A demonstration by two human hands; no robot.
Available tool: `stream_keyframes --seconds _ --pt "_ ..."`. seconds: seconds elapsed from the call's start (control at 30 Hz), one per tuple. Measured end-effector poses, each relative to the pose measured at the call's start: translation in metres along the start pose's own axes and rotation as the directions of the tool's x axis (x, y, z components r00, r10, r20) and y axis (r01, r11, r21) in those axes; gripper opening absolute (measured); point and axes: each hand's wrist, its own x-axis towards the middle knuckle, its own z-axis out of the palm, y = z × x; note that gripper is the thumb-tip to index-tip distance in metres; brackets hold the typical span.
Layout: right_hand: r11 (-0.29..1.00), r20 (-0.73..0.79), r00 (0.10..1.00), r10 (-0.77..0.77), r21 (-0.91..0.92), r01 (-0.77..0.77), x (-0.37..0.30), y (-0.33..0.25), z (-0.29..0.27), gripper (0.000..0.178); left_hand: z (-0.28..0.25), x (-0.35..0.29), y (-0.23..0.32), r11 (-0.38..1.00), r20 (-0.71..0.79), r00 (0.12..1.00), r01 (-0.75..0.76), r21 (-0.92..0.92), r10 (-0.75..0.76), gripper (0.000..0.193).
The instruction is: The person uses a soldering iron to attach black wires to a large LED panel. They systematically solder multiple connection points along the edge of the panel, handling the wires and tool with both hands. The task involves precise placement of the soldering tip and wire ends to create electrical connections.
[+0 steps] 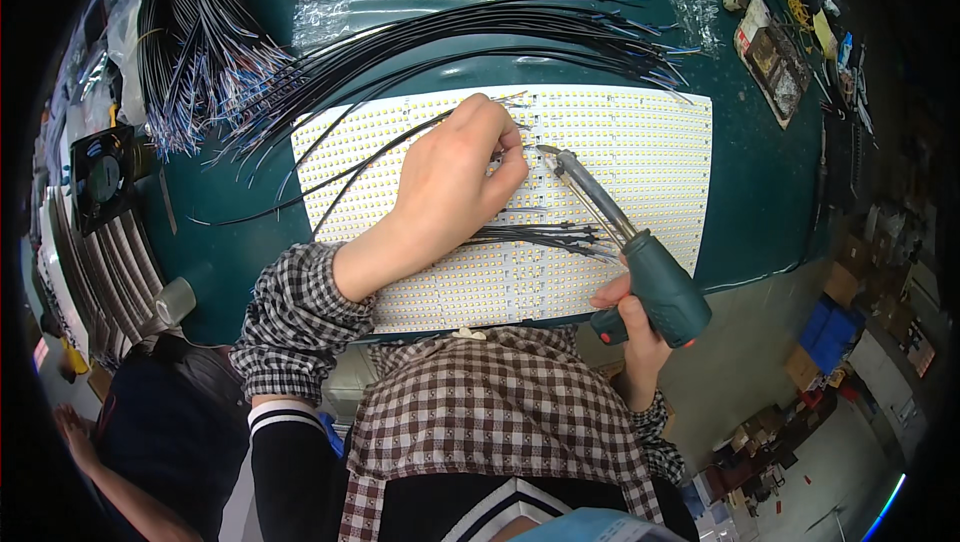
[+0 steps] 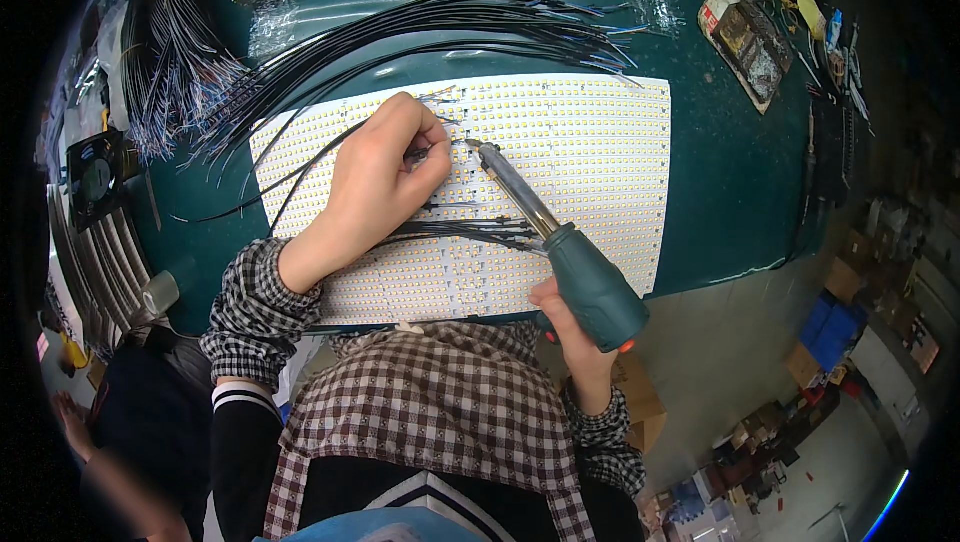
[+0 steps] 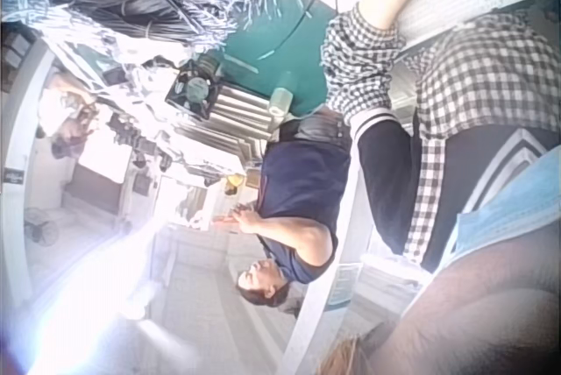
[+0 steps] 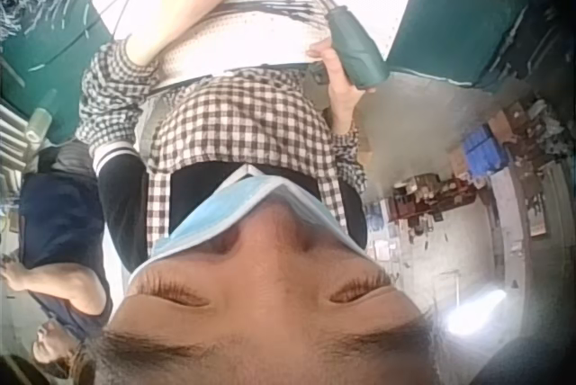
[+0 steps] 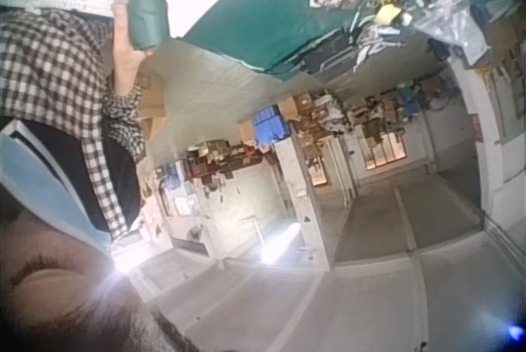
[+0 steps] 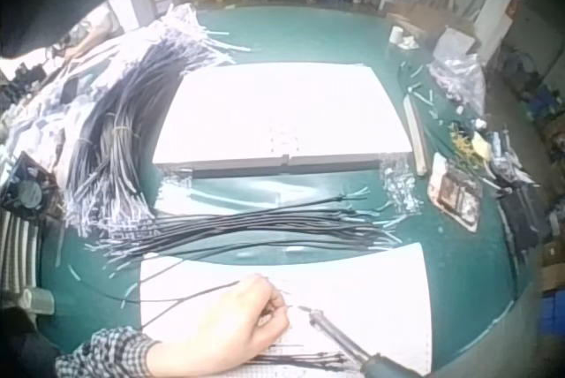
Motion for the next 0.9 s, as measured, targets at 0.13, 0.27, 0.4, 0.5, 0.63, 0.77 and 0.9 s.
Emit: stream_keyframes --seconds 0.13,0.27,0.4,0.5,0.63,0.77,0.9 --pt "1.0 -0.006 1.0 0.013 0.007 -0.013 -0.0001 0.001 0.0007 0.004 -0.001 0.0007 0.0001 0.999 -0.004 1.0 -0.027 0.021 0.027 0.01" --pt "1.0 0.013 1.0 0.007 -0.005 -0.007 0.0019 -0.0012 0.0022 0.003 -0.0017 0.0011 0.001 1.0 0.007 1.0 -0.01 0.02 0.01 0.011" --pt "0.997 0.015 1.0 -0.003 -0.074 0.004 0.0005 0.003 -0.0015 0.002 -0.0016 0.0006 0.0019 1.0 0.018 1.0 0.008 0.017 -0.009 0.012" --pt "1.0 -0.001 1.0 -0.004 -0.03 0.004 -0.0007 0.0027 -0.0012 0.004 -0.0022 0.0013 0.0017 1.0 0.014 1.0 -0.001 0.012 0.001 0.013" --pt "0.998 -0.019 0.999 -0.026 0.052 0.027 -0.001 0.0041 -0.0015 0.008 -0.0028 0.0015 0.0024 1.0 0.012 1.0 -0.008 0.02 0.008 0.013" --pt "0.999 -0.028 0.999 -0.023 0.048 0.024 -0.001 0.004 -0.0014 0.009 -0.0017 0.0017 0.0022 1.0 0.01 1.0 -0.019 0.019 0.018 0.013" --pt "0.999 -0.014 0.999 -0.04 0.034 0.04 -0.0013 0.0038 -0.0032 0.011 -0.0019 0.0018 0.0023 1.0 0.016 1.0 -0.01 0.028 0.01 0.013"
